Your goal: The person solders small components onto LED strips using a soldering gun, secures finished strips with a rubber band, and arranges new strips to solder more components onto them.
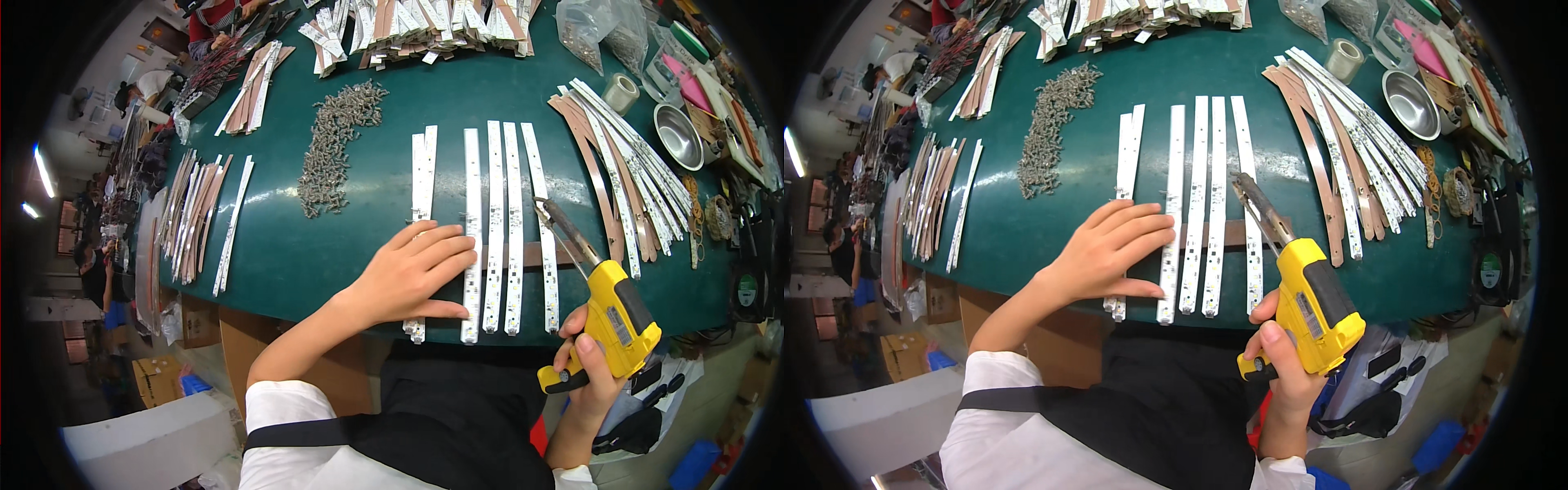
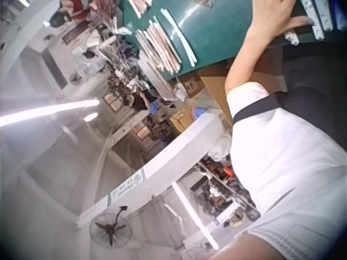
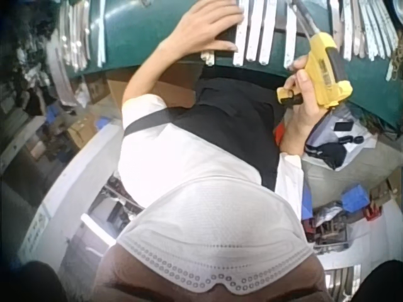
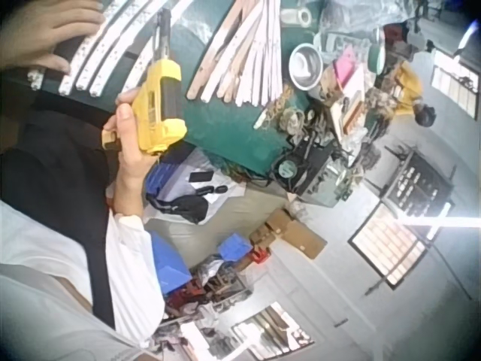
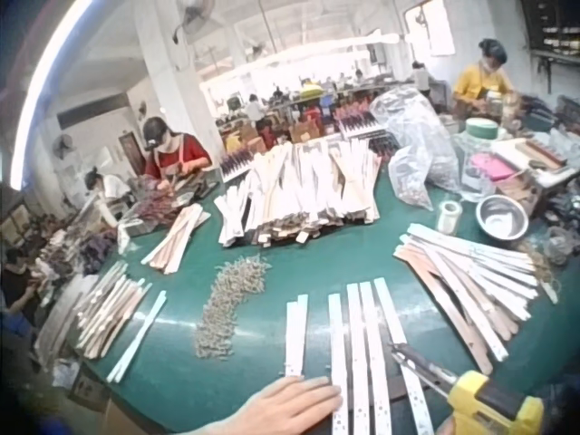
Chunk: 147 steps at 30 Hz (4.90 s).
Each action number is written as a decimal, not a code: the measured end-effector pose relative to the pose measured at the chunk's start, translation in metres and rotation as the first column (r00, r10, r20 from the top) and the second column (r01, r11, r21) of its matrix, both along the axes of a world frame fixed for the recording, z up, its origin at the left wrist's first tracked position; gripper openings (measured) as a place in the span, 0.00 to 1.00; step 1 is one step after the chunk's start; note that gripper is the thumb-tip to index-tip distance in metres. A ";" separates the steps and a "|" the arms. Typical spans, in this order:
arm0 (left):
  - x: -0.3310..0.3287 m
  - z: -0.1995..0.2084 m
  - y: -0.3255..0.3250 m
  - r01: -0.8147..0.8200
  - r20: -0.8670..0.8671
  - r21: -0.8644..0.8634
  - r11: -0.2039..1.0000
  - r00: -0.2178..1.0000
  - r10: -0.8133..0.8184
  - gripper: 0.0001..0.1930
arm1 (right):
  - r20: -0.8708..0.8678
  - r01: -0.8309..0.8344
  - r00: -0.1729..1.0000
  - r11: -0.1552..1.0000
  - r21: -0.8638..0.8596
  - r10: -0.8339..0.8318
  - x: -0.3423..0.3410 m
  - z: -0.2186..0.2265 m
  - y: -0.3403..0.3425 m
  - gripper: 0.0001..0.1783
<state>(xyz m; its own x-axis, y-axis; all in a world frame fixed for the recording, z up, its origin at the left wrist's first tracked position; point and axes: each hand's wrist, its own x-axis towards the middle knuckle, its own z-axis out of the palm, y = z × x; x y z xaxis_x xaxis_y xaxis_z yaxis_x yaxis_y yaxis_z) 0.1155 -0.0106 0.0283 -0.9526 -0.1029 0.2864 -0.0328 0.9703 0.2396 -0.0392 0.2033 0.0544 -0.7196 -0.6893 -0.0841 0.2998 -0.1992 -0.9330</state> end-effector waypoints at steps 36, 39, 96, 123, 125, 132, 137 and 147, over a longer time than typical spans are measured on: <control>0.023 -0.026 -0.161 -0.609 -0.220 -0.059 0.791 0.781 0.585 0.05 | 0.027 -0.073 0.997 0.997 -0.038 0.074 0.004 -0.005 0.001 0.29; 0.014 -0.034 -0.176 -0.627 -0.183 -0.194 0.754 0.778 0.601 0.05 | 0.051 -0.019 0.999 0.999 -0.027 0.021 0.006 -0.003 0.002 0.29; -0.067 -0.041 -0.040 -0.160 -0.210 0.269 0.950 0.953 0.220 0.04 | 0.133 -0.096 0.987 0.994 0.049 0.088 0.004 -0.010 -0.006 0.28; -0.061 -0.041 -0.041 -0.204 -0.175 0.238 0.950 0.953 0.249 0.06 | 0.157 -0.203 0.972 0.960 0.192 0.174 0.000 -0.002 -0.028 0.23; -0.061 -0.040 -0.040 -0.209 -0.180 0.235 0.949 0.950 0.254 0.06 | 0.114 -0.132 0.987 0.971 0.199 0.111 0.004 -0.001 -0.031 0.23; -0.062 -0.039 -0.040 -0.211 -0.176 0.243 0.947 0.950 0.257 0.06 | 0.120 -0.128 0.986 0.986 0.109 0.115 0.000 -0.009 -0.024 0.24; -0.061 -0.038 -0.040 -0.207 -0.180 0.235 0.950 0.951 0.251 0.06 | 0.121 -0.164 0.982 0.975 0.147 0.147 -0.001 -0.009 -0.025 0.24; -0.061 -0.038 -0.040 -0.203 -0.169 0.250 0.947 0.954 0.249 0.06 | 0.073 -0.104 0.993 0.987 0.119 0.096 -0.002 0.000 -0.021 0.27</control>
<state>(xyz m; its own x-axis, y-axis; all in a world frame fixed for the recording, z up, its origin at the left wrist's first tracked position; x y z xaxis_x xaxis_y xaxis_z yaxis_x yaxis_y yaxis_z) 0.0545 -0.0510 -0.0100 -0.8239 -0.3934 0.4079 -0.1751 0.8613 0.4770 -0.0410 0.1825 0.0540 -0.6372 -0.7392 -0.2182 0.3751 -0.0501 -0.9256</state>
